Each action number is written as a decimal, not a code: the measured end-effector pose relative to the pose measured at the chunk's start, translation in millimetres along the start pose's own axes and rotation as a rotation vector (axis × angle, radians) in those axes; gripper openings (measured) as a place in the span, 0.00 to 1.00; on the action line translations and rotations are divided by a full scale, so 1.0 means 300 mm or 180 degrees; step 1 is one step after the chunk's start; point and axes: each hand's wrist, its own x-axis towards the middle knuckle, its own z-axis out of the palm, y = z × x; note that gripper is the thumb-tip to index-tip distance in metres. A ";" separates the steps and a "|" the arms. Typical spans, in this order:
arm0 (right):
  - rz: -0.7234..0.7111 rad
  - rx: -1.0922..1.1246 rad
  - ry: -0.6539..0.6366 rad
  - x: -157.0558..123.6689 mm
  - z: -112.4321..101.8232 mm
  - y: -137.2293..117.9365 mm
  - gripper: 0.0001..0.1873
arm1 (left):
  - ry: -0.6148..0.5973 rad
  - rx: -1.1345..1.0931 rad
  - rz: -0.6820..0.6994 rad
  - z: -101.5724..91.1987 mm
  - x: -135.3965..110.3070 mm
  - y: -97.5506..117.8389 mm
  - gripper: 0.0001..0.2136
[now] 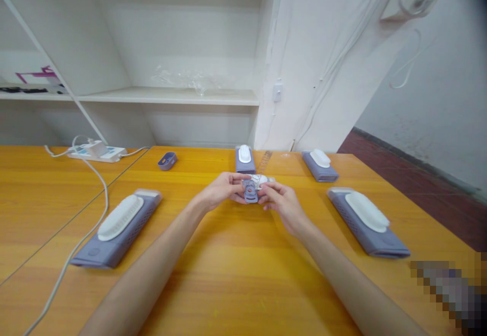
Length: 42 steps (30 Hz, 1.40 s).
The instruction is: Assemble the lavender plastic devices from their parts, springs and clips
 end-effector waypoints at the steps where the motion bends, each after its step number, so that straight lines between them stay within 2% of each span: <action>1: 0.0126 0.0036 -0.0119 -0.001 -0.001 0.001 0.16 | -0.0074 0.0000 0.0006 -0.002 -0.002 0.001 0.22; 5: 0.0357 0.0175 -0.0402 -0.001 -0.003 0.012 0.15 | -0.0212 0.0011 -0.0002 -0.006 -0.008 0.003 0.23; 13: 0.0446 0.0358 -0.0520 0.006 -0.014 0.020 0.13 | -0.0359 0.0020 -0.0008 -0.013 -0.015 0.010 0.24; 18: 0.0592 0.0187 -0.0548 -0.001 -0.008 0.017 0.14 | -0.0496 0.0152 0.0009 -0.023 -0.016 0.003 0.24; 24: 0.0438 -0.0237 -0.0490 -0.007 0.008 0.002 0.13 | -0.0674 0.0307 0.0072 -0.020 -0.021 0.002 0.24; 30: 0.0184 -0.0506 -0.0519 0.008 0.004 -0.004 0.14 | -0.0626 0.0271 0.0104 -0.010 -0.012 -0.014 0.24; 36: 0.0174 -0.0532 -0.0594 0.021 -0.019 0.014 0.17 | -0.0639 0.0195 0.0043 0.001 -0.009 -0.016 0.26; 42: 0.0224 -0.0473 -0.0537 0.020 -0.010 0.041 0.17 | -0.0341 0.0295 0.0034 0.023 -0.011 -0.006 0.26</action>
